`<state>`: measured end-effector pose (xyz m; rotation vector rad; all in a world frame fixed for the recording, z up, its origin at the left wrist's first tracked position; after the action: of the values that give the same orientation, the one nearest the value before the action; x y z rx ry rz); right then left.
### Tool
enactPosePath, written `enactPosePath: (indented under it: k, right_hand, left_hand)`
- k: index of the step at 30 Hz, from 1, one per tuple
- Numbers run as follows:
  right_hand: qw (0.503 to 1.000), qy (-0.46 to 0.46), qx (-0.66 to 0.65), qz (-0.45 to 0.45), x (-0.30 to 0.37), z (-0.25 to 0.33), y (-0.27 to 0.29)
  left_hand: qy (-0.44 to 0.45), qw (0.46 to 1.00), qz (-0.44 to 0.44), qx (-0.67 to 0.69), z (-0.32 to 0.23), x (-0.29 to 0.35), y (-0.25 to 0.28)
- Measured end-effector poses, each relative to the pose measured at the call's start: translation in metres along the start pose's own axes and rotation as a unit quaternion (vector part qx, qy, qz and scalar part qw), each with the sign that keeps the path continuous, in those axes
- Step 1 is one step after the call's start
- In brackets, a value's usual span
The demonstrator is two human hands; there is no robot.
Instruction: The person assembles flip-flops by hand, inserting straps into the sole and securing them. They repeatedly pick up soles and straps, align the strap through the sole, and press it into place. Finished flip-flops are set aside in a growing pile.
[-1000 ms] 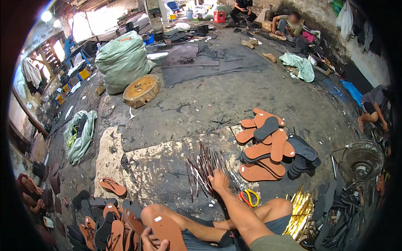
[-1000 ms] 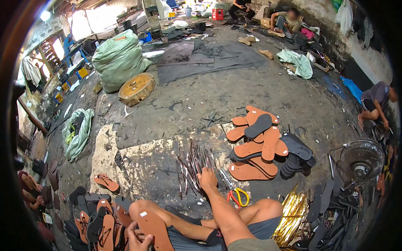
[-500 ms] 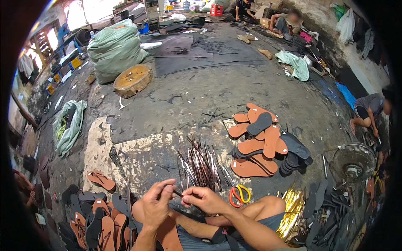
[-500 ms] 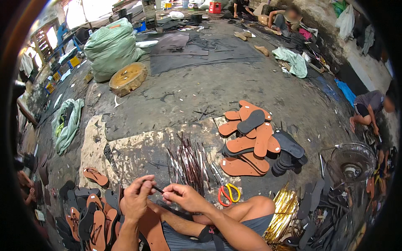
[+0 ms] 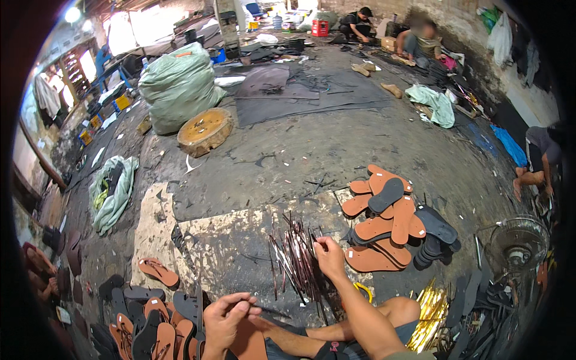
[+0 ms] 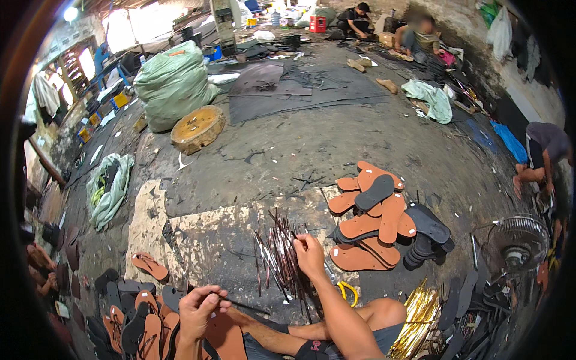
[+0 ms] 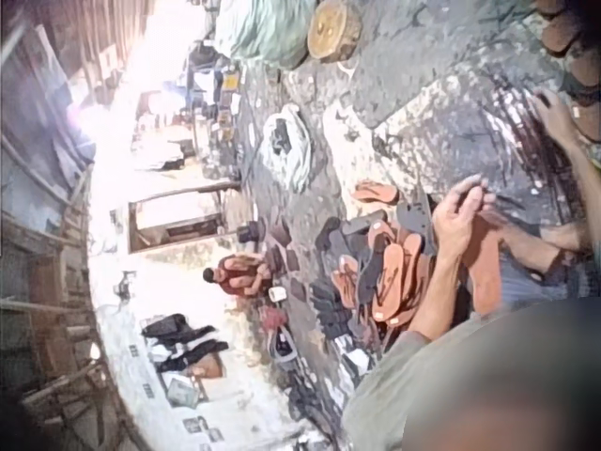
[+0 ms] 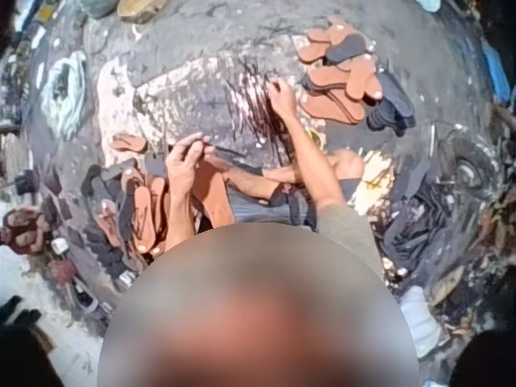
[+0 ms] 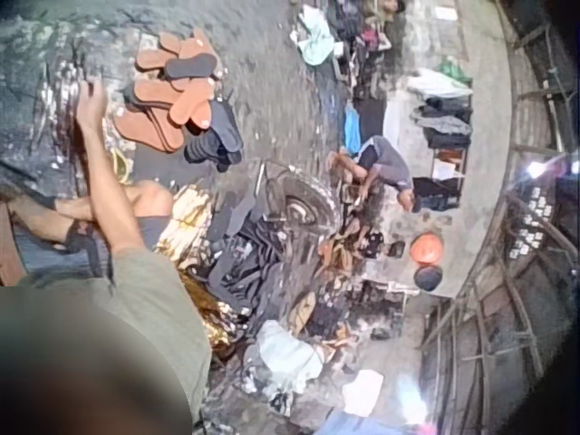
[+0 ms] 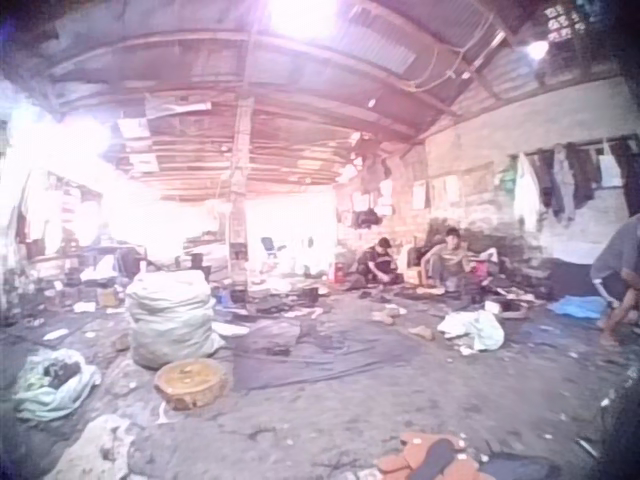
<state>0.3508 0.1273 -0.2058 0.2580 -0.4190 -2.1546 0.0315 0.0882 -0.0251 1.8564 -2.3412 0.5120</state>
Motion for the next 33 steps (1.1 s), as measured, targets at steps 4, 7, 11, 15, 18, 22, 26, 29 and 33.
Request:
enactPosePath:
  k: [4,7,11,15,18,22,26,29,33]
  right_hand:
    - [0.987,0.114,-0.080,0.082,0.063,0.134,0.046]
    - [0.977,0.179,-0.071,0.095,0.111,0.199,0.072]
    - [0.959,0.255,-0.077,0.094,0.142,0.237,0.080]
    - [0.953,0.269,-0.097,0.101,0.151,0.250,0.077]
    - [0.949,0.271,-0.103,0.121,0.157,0.247,0.076]
    - [0.950,0.260,-0.106,0.136,0.162,0.227,0.071]
    - [0.965,0.203,-0.094,0.140,0.159,0.230,0.070]
    - [0.946,0.179,-0.210,0.173,0.151,0.267,0.110]
    - [0.675,0.495,-0.332,0.434,0.153,0.346,0.191]
  left_hand:
    - [-0.027,0.998,0.058,-0.020,-0.004,-0.013,-0.026]
    - [-0.092,0.993,0.064,-0.045,-0.010,-0.009,-0.040]
    - [-0.109,0.990,0.090,0.011,-0.018,0.008,-0.054]
    - [-0.109,0.989,0.083,0.052,-0.024,0.023,-0.054]
    - [-0.118,0.990,0.072,0.022,-0.022,0.028,-0.049]
    - [-0.129,0.988,0.068,0.044,-0.013,0.029,-0.047]
    - [-0.134,0.983,0.073,-0.105,-0.010,0.027,-0.038]
    - [-0.285,0.829,0.057,-0.478,-0.020,0.032,-0.004]
    - [-0.231,0.560,0.055,-0.794,0.013,0.055,0.038]
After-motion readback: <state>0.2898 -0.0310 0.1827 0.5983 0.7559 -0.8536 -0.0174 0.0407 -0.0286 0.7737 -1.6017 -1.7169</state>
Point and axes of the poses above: each hand's wrist, its own x-axis away from the middle knuckle, its own y-axis out of the back of the hand, z = x × y, the point moved 4 cm from there along -x, towards the middle knuckle, and after that the axes turned 1 degree about z, right-handed, at the moved point
